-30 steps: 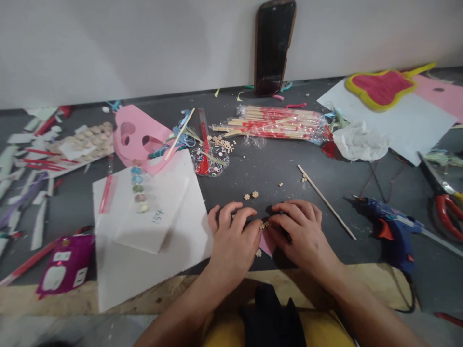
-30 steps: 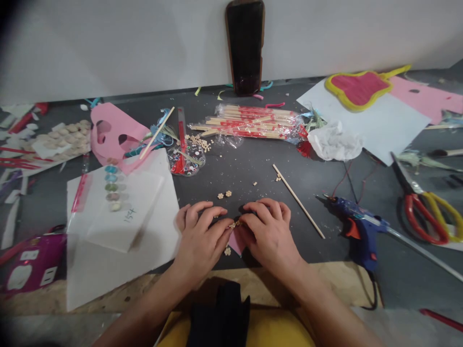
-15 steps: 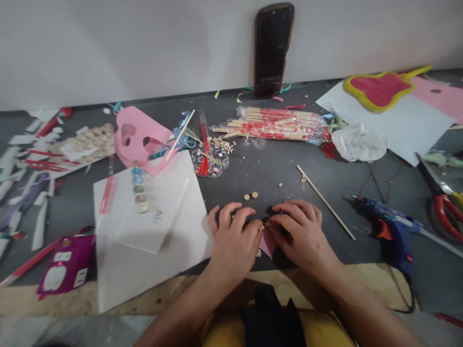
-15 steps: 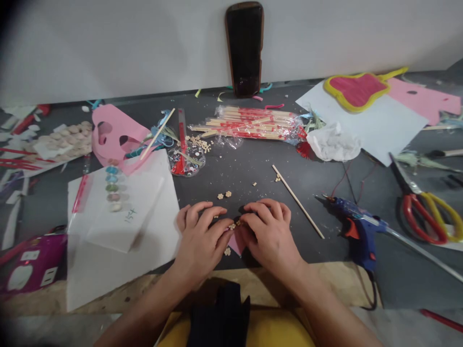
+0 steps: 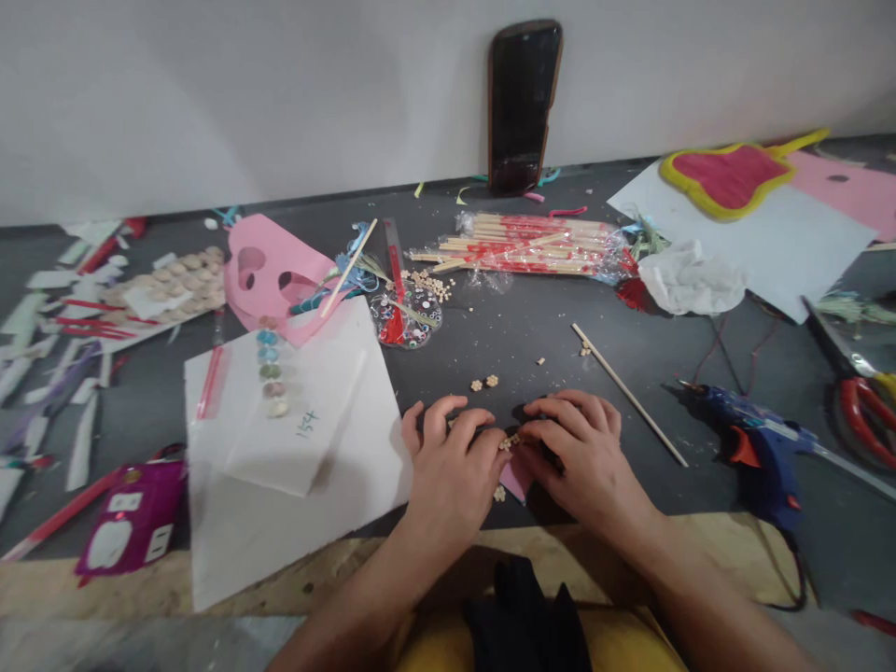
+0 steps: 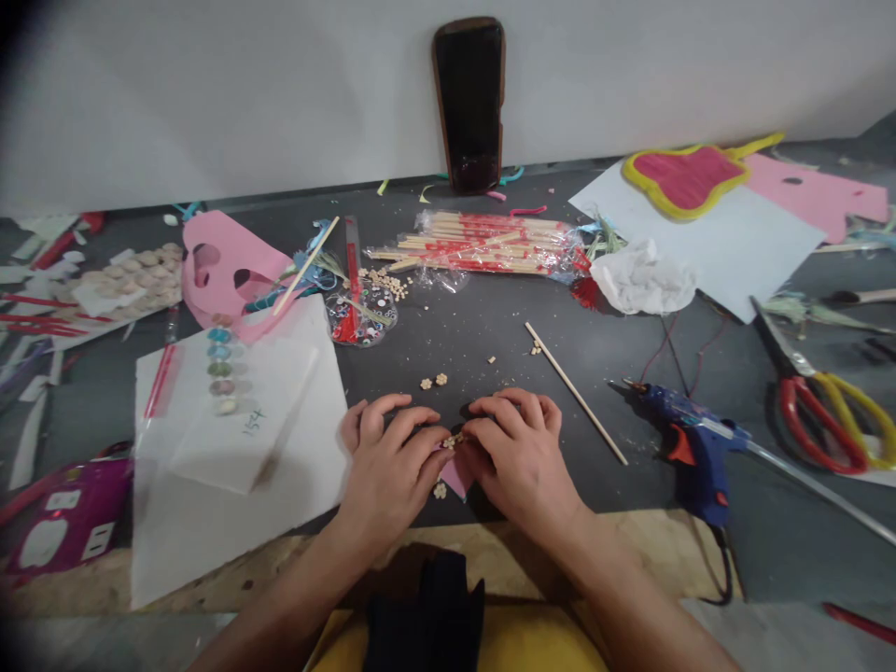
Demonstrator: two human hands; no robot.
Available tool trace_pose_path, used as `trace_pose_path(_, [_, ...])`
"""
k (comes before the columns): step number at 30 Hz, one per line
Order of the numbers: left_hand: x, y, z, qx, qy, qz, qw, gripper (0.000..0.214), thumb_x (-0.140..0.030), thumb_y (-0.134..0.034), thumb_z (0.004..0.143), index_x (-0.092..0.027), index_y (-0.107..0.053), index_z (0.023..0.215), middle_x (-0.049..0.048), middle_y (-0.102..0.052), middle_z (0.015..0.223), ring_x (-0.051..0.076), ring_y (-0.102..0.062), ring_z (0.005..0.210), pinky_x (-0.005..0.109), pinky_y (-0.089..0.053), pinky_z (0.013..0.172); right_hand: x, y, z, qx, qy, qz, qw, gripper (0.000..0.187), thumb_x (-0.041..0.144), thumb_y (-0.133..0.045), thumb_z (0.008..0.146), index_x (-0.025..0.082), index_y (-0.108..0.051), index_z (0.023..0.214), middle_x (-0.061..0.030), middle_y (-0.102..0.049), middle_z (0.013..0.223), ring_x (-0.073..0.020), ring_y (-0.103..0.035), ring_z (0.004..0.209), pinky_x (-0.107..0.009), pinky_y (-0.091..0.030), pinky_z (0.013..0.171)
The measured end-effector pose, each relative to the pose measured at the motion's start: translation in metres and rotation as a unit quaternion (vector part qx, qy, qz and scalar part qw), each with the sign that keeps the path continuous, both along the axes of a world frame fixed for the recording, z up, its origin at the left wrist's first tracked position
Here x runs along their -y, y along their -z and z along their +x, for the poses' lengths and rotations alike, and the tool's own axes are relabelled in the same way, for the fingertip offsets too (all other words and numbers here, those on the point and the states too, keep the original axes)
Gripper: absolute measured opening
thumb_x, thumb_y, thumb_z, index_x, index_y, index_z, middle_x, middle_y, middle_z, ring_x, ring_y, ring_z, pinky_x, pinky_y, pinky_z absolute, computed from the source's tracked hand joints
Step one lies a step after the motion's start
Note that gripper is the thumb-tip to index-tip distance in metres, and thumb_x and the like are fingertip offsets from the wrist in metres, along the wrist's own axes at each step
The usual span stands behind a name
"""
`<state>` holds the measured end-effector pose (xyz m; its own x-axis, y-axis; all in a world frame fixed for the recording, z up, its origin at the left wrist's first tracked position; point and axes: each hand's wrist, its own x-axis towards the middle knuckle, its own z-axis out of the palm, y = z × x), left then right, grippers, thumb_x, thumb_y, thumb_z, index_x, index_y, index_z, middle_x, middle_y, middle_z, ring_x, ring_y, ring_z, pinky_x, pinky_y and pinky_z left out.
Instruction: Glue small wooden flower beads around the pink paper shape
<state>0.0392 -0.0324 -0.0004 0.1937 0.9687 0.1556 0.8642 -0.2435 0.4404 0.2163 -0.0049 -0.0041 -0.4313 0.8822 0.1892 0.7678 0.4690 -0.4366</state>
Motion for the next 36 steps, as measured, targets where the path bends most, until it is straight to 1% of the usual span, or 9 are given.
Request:
trace_pose_path(7, [-0.0012,-0.0001,0.0005,-0.014,-0.007,0.01,1.0,0.008,-0.029,-0.062,0.087,-0.025,-0.068,0.084,0.0025,-0.068,0.103,0.029,-0.044,0.114,0.056,-0.021,0.1,0.0012,0.0002,0.0004,0.009,-0.008,-0.002,1.0,0.007,0.027,-0.062,0.086,0.026,-0.068,0.087,-0.0023,-0.068,0.108,-0.025,-0.048,0.108,-0.045,-0.032,0.092])
trace_pose_path(12, [-0.0008,0.0003,0.0007,-0.011,-0.012,0.011,1.0,0.008,-0.03,-0.061,0.087,-0.025,-0.067,0.083,0.0004,-0.069,0.104,0.028,-0.044,0.113,0.056,-0.019,0.1,-0.0002,0.0002,0.0002,0.003,-0.012,-0.01,1.0,0.007,0.027,-0.061,0.087,0.026,-0.067,0.088,-0.002,-0.068,0.108,-0.0249,-0.048,0.108,-0.044,-0.031,0.091])
trace_pose_path(19, [-0.0012,0.0013,0.0014,-0.01,-0.009,0.01,1.0,0.009,-0.031,-0.06,0.087,-0.025,-0.067,0.085,0.001,-0.068,0.105,0.029,-0.045,0.113,0.056,-0.02,0.1,-0.0001,0.0011,0.0004,0.004,-0.01,-0.015,1.0,0.005,0.026,-0.062,0.086,0.026,-0.067,0.088,-0.0014,-0.068,0.108,-0.0251,-0.047,0.108,-0.045,-0.03,0.091])
trace_pose_path(23, [-0.001,0.001,0.001,-0.016,-0.007,0.001,1.0,0.007,-0.03,-0.062,0.086,-0.027,-0.068,0.089,0.0021,-0.067,0.106,0.029,-0.045,0.114,0.056,-0.021,0.1,-0.0005,0.0004,0.0005,0.012,-0.011,-0.014,1.0,0.007,0.026,-0.061,0.086,0.026,-0.067,0.088,-0.0021,-0.068,0.108,-0.0253,-0.048,0.107,-0.045,-0.031,0.091])
trace_pose_path(30, [-0.0016,0.0013,0.0012,-0.012,-0.006,-0.006,1.0,0.008,-0.03,-0.061,0.087,-0.027,-0.068,0.088,0.0015,-0.067,0.107,0.029,-0.045,0.115,0.055,-0.021,0.1,-0.0011,-0.0001,0.002,0.01,-0.012,-0.013,1.0,0.013,0.026,-0.061,0.085,0.026,-0.069,0.096,-0.0033,-0.068,0.108,-0.0255,-0.049,0.107,-0.045,-0.034,0.09])
trace_pose_path(36, [-0.0018,0.0014,0.0014,-0.007,-0.004,-0.012,1.0,0.009,-0.031,-0.06,0.087,-0.027,-0.068,0.089,0.0014,-0.067,0.107,0.029,-0.044,0.115,0.055,-0.02,0.1,-0.0016,-0.0015,0.0031,-0.006,-0.005,-0.024,1.0,0.012,0.027,-0.061,0.086,0.027,-0.068,0.095,-0.0032,-0.068,0.107,-0.0255,-0.051,0.106,-0.045,-0.034,0.091])
